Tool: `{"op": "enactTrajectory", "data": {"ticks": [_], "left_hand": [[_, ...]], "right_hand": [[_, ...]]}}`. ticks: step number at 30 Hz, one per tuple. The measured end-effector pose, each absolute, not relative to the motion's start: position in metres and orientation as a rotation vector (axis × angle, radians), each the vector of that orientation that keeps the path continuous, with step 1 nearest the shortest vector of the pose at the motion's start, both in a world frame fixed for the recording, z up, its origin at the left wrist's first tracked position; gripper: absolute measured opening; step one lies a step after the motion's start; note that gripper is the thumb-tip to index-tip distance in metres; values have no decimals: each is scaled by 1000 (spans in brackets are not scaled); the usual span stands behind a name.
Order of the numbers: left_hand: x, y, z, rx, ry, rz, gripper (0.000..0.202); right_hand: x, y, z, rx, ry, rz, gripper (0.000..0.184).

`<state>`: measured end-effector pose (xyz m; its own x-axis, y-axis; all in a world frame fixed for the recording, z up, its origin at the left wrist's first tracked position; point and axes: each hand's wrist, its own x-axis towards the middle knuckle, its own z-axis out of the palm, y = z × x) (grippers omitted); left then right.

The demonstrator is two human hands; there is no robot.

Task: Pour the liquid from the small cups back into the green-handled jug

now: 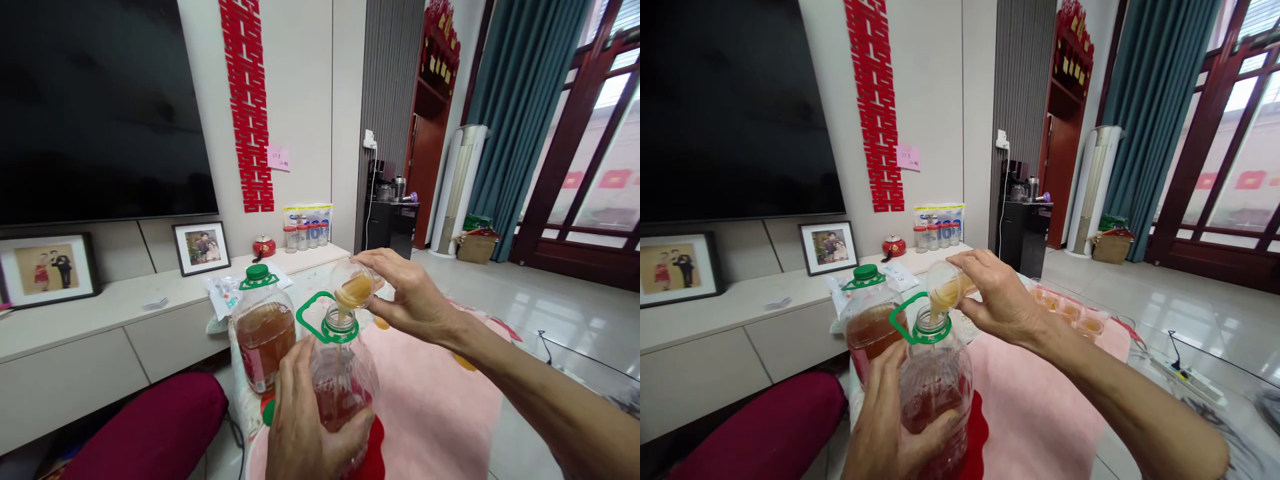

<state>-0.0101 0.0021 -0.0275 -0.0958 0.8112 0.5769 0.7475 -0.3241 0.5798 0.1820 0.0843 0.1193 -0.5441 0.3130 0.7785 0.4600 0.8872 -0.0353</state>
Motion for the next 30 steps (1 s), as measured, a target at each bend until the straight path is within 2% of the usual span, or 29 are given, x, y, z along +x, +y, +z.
{"op": "enactTrajectory", "data": {"ticks": [3, 12, 19, 23, 30], "left_hand": [[-4, -2, -23, 1939, 1838, 1490, 88], [-9, 1, -23, 1974, 1780, 1439, 87], [-5, -4, -8, 1844, 1766, 1346, 89], [-1, -4, 0, 1738, 1766, 1408, 87], [-1, -4, -7, 1815, 1766, 1406, 85]], "right_hand": [[181, 84, 120, -549, -2192, -242, 47], [181, 82, 121, -523, -2216, -355, 50], [180, 83, 123, -517, -2234, -415, 52], [179, 82, 126, -508, -2263, -483, 51], [176, 77, 130, -502, -2279, -564, 49]]}}
